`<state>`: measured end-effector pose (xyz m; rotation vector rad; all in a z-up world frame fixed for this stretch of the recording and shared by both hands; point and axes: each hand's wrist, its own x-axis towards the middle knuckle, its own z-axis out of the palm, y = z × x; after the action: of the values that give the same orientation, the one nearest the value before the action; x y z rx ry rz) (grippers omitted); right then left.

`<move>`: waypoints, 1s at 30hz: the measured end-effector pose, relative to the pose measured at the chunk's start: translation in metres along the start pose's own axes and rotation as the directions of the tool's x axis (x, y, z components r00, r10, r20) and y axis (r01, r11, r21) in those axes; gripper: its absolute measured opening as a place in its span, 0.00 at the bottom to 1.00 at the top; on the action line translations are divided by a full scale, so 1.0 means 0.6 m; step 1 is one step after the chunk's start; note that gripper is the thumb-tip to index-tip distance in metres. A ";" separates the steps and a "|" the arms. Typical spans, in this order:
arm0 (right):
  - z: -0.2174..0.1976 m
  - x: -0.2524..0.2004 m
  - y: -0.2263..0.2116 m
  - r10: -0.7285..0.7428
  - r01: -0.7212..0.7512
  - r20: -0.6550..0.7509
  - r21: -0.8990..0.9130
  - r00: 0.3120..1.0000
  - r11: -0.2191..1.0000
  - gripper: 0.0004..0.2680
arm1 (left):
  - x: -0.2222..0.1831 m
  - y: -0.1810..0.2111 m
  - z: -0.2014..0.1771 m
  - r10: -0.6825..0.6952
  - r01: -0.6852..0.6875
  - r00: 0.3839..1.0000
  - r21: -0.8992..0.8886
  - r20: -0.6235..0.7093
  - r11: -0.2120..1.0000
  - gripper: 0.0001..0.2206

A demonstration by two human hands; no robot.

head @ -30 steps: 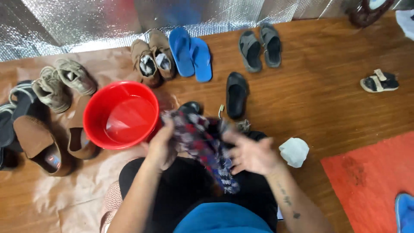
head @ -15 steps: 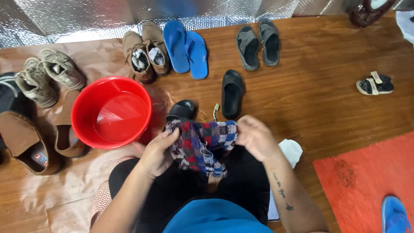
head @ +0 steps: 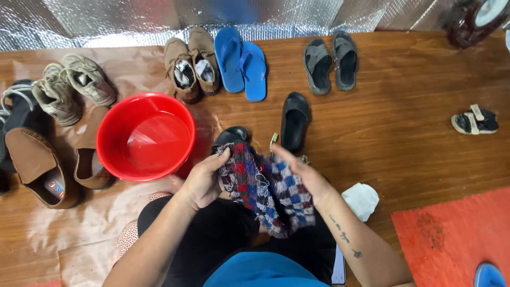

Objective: Cleaning a pair of black sandals using a toothbrush and water from a red basin.

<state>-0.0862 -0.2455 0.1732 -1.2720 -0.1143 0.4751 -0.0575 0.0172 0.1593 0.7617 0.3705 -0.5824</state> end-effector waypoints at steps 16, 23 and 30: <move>-0.068 0.035 -0.044 -0.079 0.125 -0.343 0.113 0.936 0.986 0.21 | -0.014 0.079 0.019 0.230 -0.214 0.971 0.198 -0.059 0.957 0.04; -0.101 0.039 -0.061 -0.237 0.250 -0.269 0.014 0.934 0.968 0.22 | -0.050 0.102 0.049 0.234 -0.230 0.972 0.215 0.006 0.949 0.07; -0.079 0.060 -0.106 -0.180 0.203 -0.256 0.067 0.950 0.977 0.21 | -0.003 0.099 -0.007 0.318 -0.308 0.948 0.283 0.010 0.908 0.11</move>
<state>-0.0197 -0.2868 0.2122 -1.2047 -0.0041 0.1489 -0.0228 0.0555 0.1890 1.0841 0.1922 -0.3192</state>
